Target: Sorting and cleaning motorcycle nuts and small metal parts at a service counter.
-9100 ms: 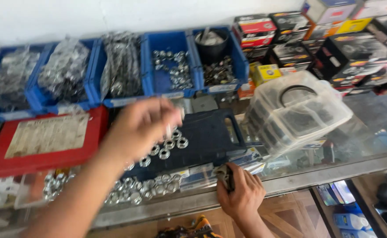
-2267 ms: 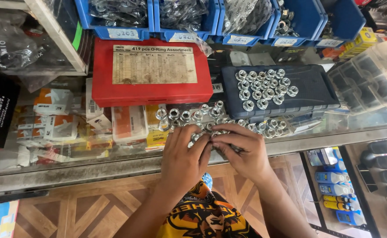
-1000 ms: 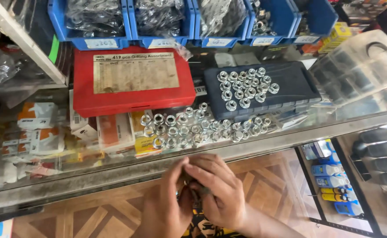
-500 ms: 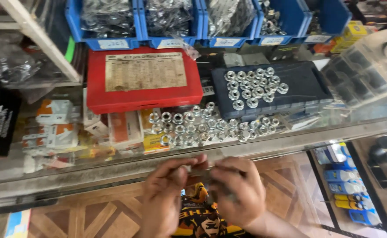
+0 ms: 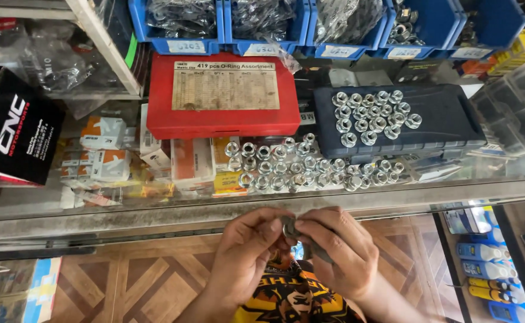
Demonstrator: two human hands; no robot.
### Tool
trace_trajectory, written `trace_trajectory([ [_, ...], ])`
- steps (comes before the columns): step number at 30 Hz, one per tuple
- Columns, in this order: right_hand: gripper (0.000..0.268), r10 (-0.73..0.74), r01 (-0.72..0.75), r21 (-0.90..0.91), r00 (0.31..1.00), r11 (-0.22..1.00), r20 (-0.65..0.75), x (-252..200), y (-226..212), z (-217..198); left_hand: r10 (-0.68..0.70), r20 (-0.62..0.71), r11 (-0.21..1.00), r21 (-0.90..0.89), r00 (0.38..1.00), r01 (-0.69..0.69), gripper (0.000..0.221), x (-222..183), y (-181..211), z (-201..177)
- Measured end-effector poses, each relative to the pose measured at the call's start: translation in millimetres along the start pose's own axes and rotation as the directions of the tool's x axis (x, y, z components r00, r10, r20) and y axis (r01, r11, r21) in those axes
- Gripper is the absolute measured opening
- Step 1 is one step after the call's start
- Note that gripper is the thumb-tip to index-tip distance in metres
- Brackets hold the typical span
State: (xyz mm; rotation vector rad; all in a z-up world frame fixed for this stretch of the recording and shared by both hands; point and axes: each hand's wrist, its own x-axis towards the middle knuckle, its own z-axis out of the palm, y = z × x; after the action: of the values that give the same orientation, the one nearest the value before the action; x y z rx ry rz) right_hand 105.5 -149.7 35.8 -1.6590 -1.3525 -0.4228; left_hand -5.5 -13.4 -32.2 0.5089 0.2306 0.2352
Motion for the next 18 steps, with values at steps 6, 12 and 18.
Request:
trace_trajectory([
  [6, 0.03, -0.091, 0.114, -0.074, 0.962, 0.991, 0.256, 8, -10, -23, 0.038, 0.092, 0.955, 0.291, 0.995, -0.063, 0.025, -5, -7, -6],
  [12, 0.03, -0.059, 0.087, -0.137, 0.979, 0.987, 0.194, 5, -19, -21, 0.105, 0.172, 0.915, 0.37, 0.979, -0.163, 0.024, -13, 4, 18],
  [18, 0.02, 0.049, -0.028, -0.265, 0.996, 0.964, 0.072, -9, -26, -18, 0.307, 0.253, 0.711, 0.58, 0.918, -0.397, 0.023, -12, 7, 26],
])
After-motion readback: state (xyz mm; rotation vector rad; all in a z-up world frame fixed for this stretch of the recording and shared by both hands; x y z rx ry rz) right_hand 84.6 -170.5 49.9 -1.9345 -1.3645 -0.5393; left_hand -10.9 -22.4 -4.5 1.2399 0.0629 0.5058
